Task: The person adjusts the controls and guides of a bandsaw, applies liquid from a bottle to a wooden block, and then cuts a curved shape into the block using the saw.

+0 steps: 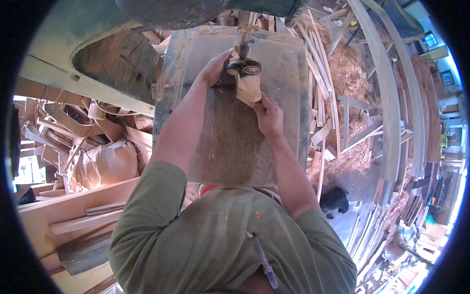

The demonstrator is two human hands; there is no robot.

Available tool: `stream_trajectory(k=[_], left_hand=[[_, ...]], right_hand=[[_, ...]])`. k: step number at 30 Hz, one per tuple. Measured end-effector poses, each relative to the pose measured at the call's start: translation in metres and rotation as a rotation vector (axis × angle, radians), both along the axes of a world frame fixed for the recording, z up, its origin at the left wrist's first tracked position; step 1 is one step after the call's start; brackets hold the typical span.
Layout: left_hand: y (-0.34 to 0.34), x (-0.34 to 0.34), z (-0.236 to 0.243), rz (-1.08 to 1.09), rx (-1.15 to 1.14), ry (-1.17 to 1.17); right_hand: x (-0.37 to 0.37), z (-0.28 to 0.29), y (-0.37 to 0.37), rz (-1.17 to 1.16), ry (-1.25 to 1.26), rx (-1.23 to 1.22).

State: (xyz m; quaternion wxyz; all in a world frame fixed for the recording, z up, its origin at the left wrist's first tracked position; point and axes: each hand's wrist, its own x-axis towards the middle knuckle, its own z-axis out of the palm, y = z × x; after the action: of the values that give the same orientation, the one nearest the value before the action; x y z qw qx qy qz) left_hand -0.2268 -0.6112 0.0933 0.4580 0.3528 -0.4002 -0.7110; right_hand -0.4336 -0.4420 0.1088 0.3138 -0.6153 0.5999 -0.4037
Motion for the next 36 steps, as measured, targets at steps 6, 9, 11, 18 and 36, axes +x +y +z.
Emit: stream_trajectory(k=[6,9,11,18,36], left_hand=[[-0.001,0.006,-0.002,0.007,0.006,-0.015],[0.002,0.003,0.0,0.003,0.009,0.038],[0.002,0.001,0.003,-0.009,0.013,0.059],[-0.008,0.016,-0.016,-0.009,0.017,0.051],[-0.001,0.003,-0.004,-0.006,-0.016,0.067]], right_hand=[[0.005,0.003,0.002,0.003,0.096,-0.114],[0.004,0.001,0.002,-0.011,0.068,-0.126],[0.001,0.004,0.003,-0.017,0.107,-0.055],[0.01,0.01,0.002,-0.019,0.032,-0.102],[0.004,-0.001,0.0,-0.063,0.016,-0.117]])
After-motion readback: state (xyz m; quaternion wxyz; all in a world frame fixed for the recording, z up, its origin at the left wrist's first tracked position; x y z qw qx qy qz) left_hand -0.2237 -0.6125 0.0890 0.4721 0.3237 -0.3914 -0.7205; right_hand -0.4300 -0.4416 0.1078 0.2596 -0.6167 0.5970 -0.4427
